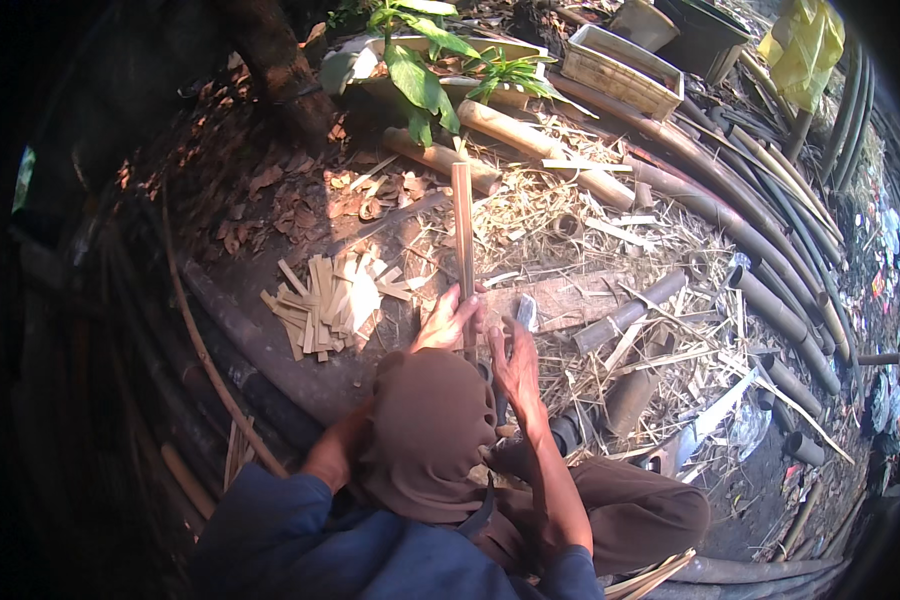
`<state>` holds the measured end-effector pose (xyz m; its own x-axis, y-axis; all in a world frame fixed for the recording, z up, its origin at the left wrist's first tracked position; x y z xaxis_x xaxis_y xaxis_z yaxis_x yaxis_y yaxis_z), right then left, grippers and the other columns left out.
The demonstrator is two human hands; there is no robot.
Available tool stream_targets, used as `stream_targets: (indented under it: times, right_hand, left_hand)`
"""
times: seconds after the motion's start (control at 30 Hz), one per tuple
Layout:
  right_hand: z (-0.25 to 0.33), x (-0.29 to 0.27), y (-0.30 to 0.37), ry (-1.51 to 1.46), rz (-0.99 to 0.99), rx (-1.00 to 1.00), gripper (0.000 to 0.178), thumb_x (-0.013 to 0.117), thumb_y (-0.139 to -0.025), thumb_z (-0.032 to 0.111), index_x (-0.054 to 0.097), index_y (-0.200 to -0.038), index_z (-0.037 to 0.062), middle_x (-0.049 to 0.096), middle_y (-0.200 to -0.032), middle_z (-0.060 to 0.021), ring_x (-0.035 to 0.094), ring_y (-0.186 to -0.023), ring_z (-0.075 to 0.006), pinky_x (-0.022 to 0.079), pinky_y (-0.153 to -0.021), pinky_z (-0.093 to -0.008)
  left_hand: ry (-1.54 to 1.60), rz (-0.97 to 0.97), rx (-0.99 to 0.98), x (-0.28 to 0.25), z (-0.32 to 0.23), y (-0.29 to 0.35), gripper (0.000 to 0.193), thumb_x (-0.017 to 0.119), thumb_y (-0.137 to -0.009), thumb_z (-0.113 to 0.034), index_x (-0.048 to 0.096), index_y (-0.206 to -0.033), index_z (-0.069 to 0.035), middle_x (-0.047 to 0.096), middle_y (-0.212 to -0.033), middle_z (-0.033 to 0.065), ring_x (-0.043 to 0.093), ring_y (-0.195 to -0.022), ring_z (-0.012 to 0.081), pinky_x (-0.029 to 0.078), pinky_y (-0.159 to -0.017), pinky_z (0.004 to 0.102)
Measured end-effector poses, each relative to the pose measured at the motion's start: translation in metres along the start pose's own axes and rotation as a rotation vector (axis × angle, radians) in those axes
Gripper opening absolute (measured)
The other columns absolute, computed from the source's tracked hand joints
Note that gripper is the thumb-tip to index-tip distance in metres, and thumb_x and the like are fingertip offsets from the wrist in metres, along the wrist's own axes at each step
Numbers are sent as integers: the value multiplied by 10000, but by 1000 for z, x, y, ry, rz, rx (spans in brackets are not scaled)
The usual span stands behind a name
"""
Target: The person sits on the ground and uses a machete to split bamboo poles into thin strips. The person repeatedly positions bamboo pieces and strikes them with the machete, accumulating a pile of split bamboo strips.
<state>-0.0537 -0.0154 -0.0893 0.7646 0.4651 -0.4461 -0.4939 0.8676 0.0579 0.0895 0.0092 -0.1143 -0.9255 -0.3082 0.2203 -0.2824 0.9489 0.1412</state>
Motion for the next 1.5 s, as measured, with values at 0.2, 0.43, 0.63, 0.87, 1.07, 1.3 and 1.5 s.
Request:
stream_targets:
  times: [0.2,0.43,0.63,0.87,1.07,1.3,1.5]
  right_hand:
    - [102,-36,-73,-82,-36,-269,947,786,-786,424,291,-1456,-26,574,-1135,-254,599,-945,-315,500,-821,-407]
    - [107,-61,-73,236,-71,-321,389,575,-985,297,568,-746,-11,477,-543,-47,468,-480,-189,431,-505,-378]
    - [101,-154,-36,-696,-504,-344,378,469,-1038,332,533,-735,116,422,-573,57,349,-473,-49,303,-424,-250]
    - [66,-66,-68,-168,-84,-76,571,611,-952,392,462,-1364,24,638,-1070,-145,614,-862,-181,537,-701,-320]
    - [60,13,-80,-71,102,-162,371,630,-951,372,606,-840,19,526,-638,14,434,-544,-74,340,-485,-264]
    - [3,-118,-59,-648,-351,-121,314,534,-1012,372,586,-949,68,473,-732,47,365,-619,-23,291,-546,-184]
    - [-121,-91,-9,-290,-135,331,360,552,-990,384,533,-1035,27,508,-764,-13,459,-588,-114,383,-550,-251]
  left_hand:
    - [107,300,111,15,-46,-7,230,446,-1023,-137,470,-1240,-64,430,-838,-35,401,-716,56,369,-656,222]
    - [-154,182,-18,13,-49,0,182,467,-1028,-230,541,-1095,-77,487,-725,-34,440,-604,31,369,-501,207]
    - [-159,-127,-191,-83,2,28,243,463,-1031,-278,528,-1067,-47,434,-679,-41,404,-545,37,330,-422,207]
    - [-388,-101,-131,-79,-11,44,194,423,-1011,-186,534,-1070,-39,495,-684,1,480,-543,103,411,-475,269]
    - [-673,-111,-139,-64,-56,82,302,483,-995,-273,541,-1082,10,561,-762,34,539,-708,142,434,-616,299]
    - [355,-916,127,-291,-36,215,186,492,-1022,-262,470,-1092,-92,485,-769,46,470,-625,141,443,-569,308]
    - [898,-1591,563,-504,41,546,127,387,-1013,-98,414,-1135,-74,547,-897,151,602,-799,304,556,-850,498]
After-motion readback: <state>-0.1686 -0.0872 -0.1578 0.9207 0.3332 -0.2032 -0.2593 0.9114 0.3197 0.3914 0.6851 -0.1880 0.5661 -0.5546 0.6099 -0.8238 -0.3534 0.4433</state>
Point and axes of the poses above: each hand's wrist, its own y-axis away from the middle knuckle, its own x-axis out of the palm, z = x × y, the point moved 10 cm from there along -y, towards the middle knuckle
